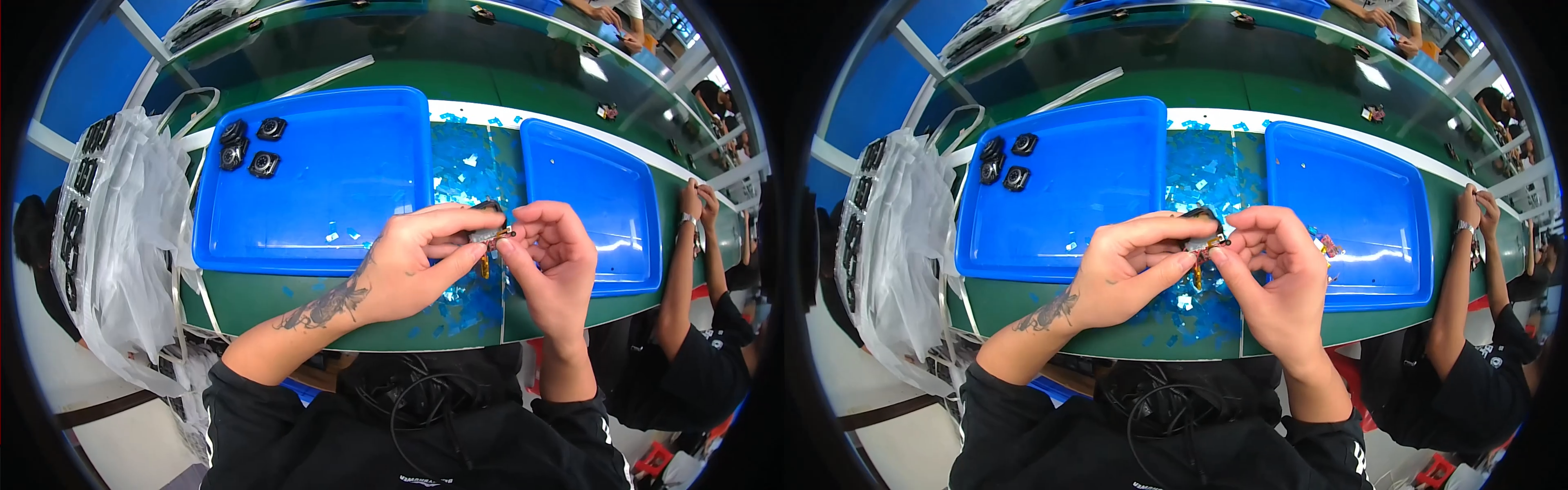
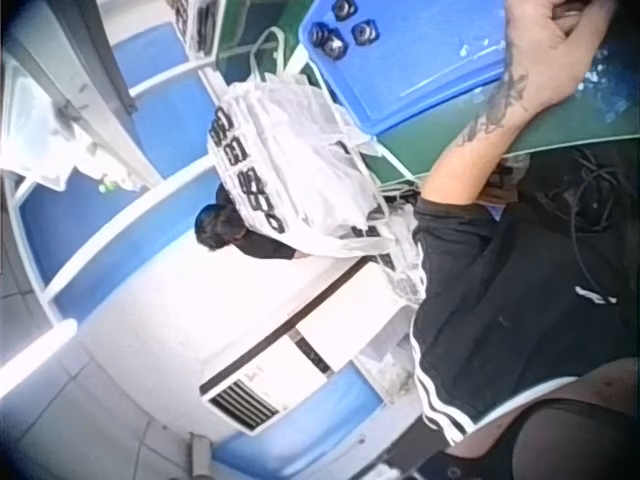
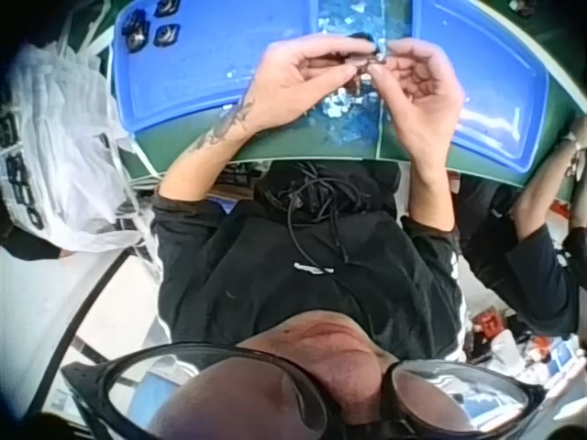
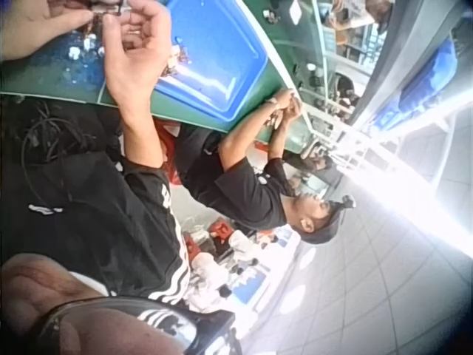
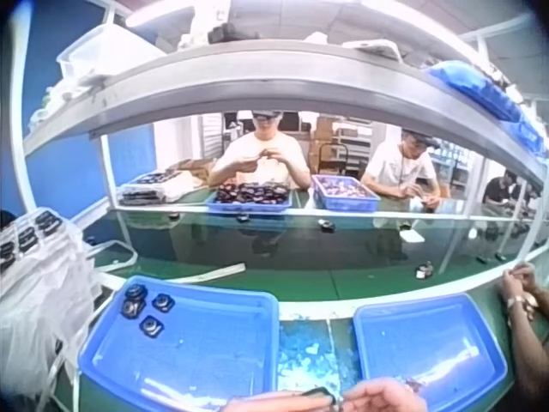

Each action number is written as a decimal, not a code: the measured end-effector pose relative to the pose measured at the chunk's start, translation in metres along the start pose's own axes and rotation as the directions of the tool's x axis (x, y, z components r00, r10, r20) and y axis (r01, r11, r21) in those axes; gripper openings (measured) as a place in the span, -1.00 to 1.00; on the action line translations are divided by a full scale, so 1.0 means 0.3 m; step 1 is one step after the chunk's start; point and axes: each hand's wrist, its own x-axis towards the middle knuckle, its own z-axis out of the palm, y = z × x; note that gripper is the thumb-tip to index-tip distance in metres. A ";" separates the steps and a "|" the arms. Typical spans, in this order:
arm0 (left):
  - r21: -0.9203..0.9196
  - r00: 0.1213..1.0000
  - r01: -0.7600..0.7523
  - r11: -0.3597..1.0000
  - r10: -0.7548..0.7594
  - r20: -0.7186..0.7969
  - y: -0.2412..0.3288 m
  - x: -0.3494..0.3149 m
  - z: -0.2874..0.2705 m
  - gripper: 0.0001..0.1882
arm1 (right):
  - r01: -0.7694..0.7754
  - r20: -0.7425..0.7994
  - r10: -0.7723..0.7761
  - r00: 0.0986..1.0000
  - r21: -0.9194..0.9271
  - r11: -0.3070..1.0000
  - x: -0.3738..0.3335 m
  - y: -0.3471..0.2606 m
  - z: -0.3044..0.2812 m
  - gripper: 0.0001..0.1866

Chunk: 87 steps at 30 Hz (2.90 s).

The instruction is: Assembling components into an electronic housing and organizing the finished parts into trays.

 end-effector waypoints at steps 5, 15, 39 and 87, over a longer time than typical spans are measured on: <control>-0.018 0.999 -0.040 0.999 0.040 0.027 0.007 -0.001 -0.003 -0.60 | 0.124 -0.052 -0.134 0.990 -0.160 0.979 0.001 0.002 0.007 -0.67; -0.025 0.998 -0.052 0.998 0.051 -0.040 -0.003 0.001 0.006 -0.58 | 0.203 -0.079 -0.237 0.968 -0.302 0.931 0.002 0.032 0.022 -0.68; -0.191 0.981 -0.030 0.981 -0.008 -0.195 -0.033 0.003 0.022 -0.53 | 0.377 0.092 -0.404 0.910 -0.589 0.715 0.032 0.057 0.080 -0.56; -0.376 0.959 0.284 0.882 -0.265 0.101 0.040 0.097 0.009 -0.54 | 0.466 0.465 -0.102 0.879 -0.799 0.380 0.144 0.036 -0.458 -0.88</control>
